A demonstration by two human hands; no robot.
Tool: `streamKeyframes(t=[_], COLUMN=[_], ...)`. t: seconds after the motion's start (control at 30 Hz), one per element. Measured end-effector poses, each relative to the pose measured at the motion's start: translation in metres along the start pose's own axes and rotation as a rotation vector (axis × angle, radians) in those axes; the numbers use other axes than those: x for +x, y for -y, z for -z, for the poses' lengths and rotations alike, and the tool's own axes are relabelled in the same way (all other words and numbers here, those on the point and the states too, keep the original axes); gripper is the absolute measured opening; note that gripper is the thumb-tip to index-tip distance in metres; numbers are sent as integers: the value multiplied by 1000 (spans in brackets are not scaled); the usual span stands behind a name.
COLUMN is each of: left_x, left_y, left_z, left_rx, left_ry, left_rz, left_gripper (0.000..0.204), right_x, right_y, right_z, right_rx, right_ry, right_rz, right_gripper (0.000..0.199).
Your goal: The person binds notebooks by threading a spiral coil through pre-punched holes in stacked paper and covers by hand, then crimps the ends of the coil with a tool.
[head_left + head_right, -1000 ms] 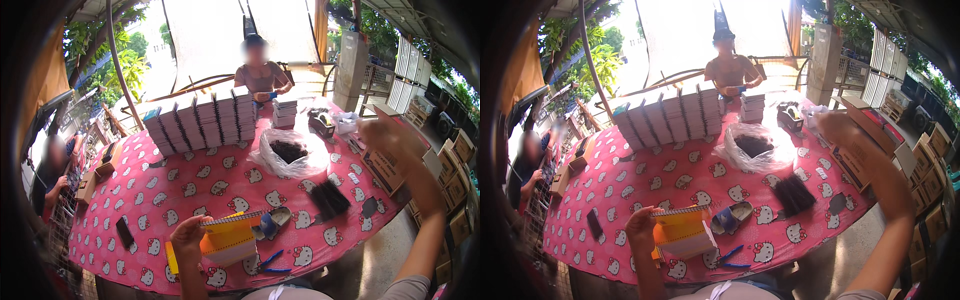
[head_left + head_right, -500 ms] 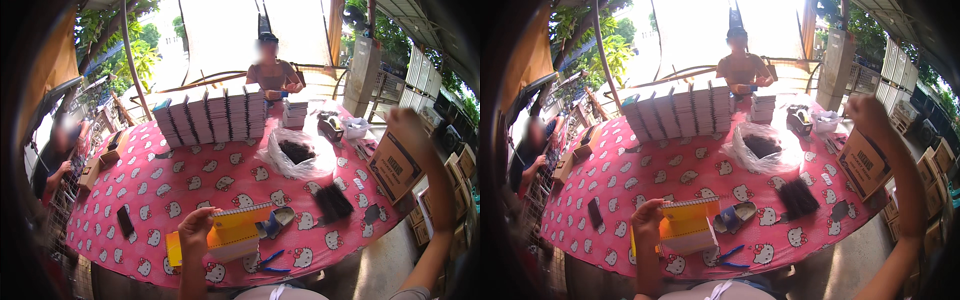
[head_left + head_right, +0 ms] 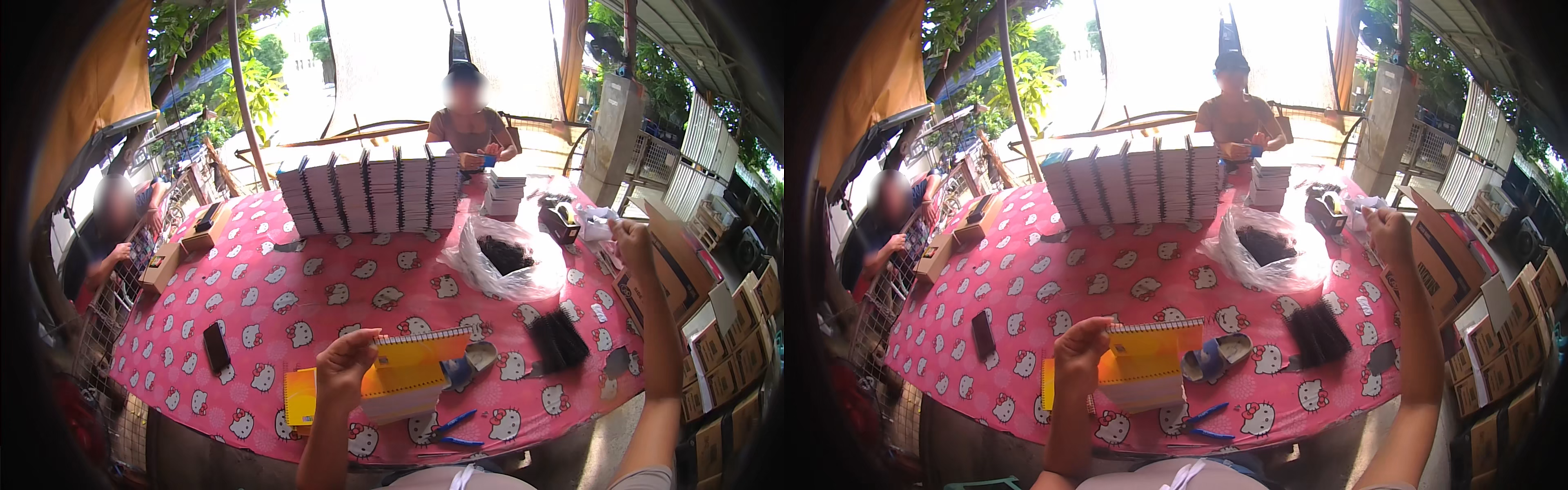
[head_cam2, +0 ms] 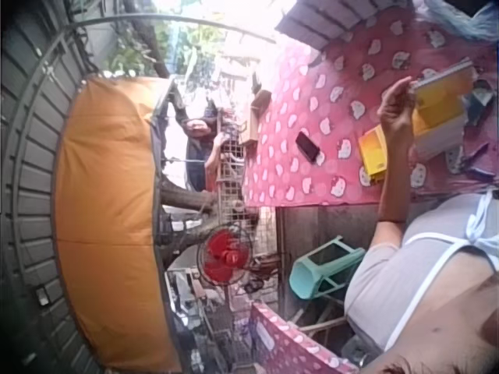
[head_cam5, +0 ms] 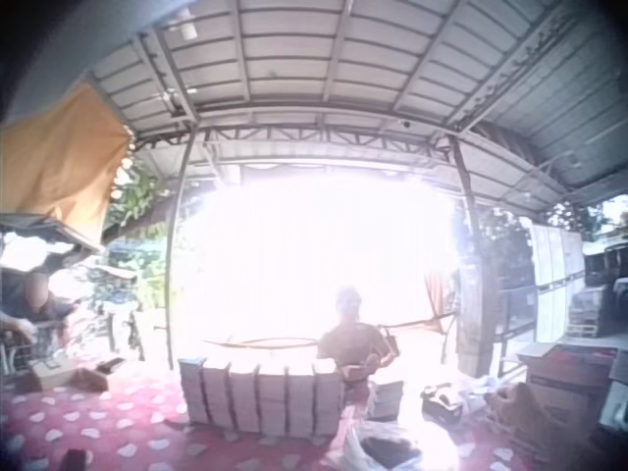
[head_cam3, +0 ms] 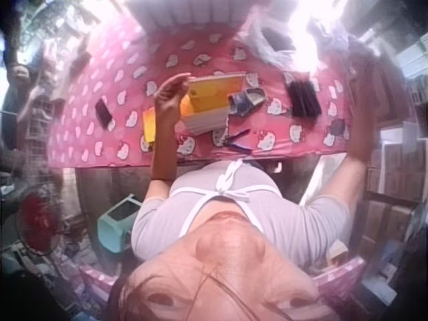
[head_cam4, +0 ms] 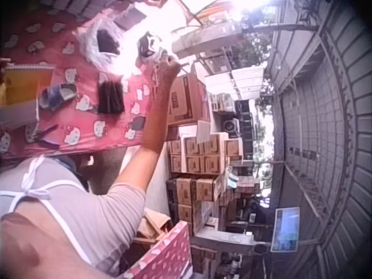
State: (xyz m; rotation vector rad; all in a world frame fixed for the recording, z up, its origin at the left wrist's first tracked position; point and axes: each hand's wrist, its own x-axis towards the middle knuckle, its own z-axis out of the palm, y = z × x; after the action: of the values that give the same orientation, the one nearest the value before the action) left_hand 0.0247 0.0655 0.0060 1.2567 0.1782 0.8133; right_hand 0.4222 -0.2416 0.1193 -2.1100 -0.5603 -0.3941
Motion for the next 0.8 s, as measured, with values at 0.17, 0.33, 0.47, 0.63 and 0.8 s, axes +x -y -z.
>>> streamKeyframes(t=[0.17,0.33,0.47,0.63,0.8], left_x=[3,0,-5,-10,-14], left_y=[-2,2,0,-3,1], left_z=[-4,-3,-5,-13,-14], left_rx=[11,52,41,41,-1], left_ry=[-4,-41,-32,-50,-122], left_rz=[9,16,25,19,13], left_gripper=[25,26,35,39,38], right_x=[53,-80,-147,-189,-191], right_y=[-47,89,164,199,208], right_z=[13,-31,-93,-150,-152], right_rx=[-233,-98,181,28,84], right_ry=[-53,278,309,418,571], right_rz=[82,439,871,1011,923], right_gripper=[53,33,13,19,13])
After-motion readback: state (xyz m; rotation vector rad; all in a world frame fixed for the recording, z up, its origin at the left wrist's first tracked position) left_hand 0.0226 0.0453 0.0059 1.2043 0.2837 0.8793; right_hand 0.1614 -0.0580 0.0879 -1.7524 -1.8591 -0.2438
